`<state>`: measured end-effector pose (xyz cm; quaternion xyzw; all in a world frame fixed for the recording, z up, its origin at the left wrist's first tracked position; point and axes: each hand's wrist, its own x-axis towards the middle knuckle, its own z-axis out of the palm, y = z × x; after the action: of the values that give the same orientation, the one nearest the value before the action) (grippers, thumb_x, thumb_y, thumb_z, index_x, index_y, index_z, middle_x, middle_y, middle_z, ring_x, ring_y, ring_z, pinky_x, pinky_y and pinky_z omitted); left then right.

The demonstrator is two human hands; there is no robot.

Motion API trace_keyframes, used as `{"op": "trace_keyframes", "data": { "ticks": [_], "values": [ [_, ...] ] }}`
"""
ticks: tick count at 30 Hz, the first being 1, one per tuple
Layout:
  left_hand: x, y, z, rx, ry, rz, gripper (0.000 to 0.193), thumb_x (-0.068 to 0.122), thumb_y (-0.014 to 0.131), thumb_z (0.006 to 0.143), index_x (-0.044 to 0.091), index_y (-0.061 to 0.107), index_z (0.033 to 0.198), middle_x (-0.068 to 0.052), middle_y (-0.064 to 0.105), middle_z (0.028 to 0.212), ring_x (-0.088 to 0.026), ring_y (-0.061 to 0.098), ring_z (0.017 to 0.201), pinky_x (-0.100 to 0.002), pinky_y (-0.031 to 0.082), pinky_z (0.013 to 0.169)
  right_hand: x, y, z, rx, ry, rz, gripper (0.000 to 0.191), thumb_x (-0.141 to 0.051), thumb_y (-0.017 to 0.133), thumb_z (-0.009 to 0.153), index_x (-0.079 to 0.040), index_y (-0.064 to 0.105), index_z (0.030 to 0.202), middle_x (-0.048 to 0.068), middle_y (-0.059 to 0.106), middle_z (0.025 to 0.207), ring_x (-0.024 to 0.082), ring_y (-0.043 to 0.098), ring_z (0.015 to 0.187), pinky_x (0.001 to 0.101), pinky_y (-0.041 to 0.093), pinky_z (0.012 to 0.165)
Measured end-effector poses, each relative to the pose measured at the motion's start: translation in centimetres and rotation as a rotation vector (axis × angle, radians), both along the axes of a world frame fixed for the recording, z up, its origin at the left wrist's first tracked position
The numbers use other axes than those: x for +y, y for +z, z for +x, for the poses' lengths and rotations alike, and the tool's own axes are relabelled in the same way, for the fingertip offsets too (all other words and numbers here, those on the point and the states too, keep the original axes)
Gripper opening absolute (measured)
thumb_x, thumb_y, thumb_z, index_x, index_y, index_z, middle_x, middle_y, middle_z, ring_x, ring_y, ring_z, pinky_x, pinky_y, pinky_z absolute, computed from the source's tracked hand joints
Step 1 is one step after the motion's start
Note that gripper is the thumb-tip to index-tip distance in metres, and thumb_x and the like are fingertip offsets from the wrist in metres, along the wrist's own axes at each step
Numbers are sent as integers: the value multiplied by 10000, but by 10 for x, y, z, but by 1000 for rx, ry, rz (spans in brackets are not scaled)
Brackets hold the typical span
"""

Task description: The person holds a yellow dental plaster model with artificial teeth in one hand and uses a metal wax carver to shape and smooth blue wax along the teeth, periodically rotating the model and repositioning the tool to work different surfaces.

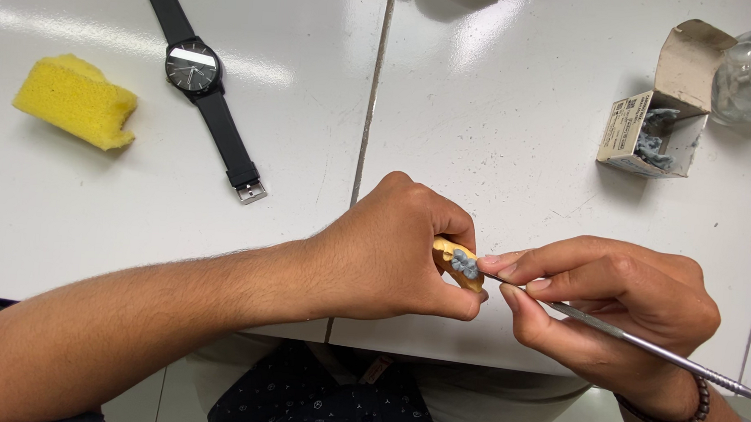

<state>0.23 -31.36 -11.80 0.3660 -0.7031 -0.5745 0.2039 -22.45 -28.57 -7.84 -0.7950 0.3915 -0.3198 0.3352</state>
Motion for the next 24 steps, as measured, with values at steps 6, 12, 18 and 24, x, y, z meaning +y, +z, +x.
{"op": "trace_keyframes", "data": {
  "ticks": [6, 12, 18, 24],
  "values": [
    [8, -4, -3, 12, 66, -27, 208, 250, 795, 741, 52, 733, 760, -5, 675, 547, -68, 636, 473, -224, 471, 416, 10, -5, 4, 60, -53, -115, 222, 12, 806, 820, -28, 589, 843, 167, 747, 887, 272, 792, 936, 310, 697, 783],
    [17, -9, -8, 85, 149, -35, 198, 221, 800, 784, 51, 698, 776, 4, 644, 528, -48, 608, 457, -206, 421, 396, 15, -8, 7, 114, -93, -159, 258, 1, 818, 816, -30, 566, 859, 170, 748, 890, 283, 785, 954, 299, 686, 771],
    [16, -17, -8, 103, 157, -39, 188, 207, 795, 800, 52, 689, 789, 3, 640, 538, -48, 618, 471, -205, 425, 396, 13, -10, 11, 161, -94, -193, 285, 1, 832, 810, -33, 557, 874, 157, 753, 894, 271, 782, 954, 298, 681, 773],
    [17, -20, -8, 103, 164, -71, 188, 203, 793, 806, 51, 684, 789, 0, 643, 544, -51, 630, 480, -202, 437, 401, 12, -10, 11, 187, -68, -214, 281, -1, 837, 799, -33, 567, 868, 160, 756, 897, 266, 778, 948, 293, 675, 766]
  ]
}}
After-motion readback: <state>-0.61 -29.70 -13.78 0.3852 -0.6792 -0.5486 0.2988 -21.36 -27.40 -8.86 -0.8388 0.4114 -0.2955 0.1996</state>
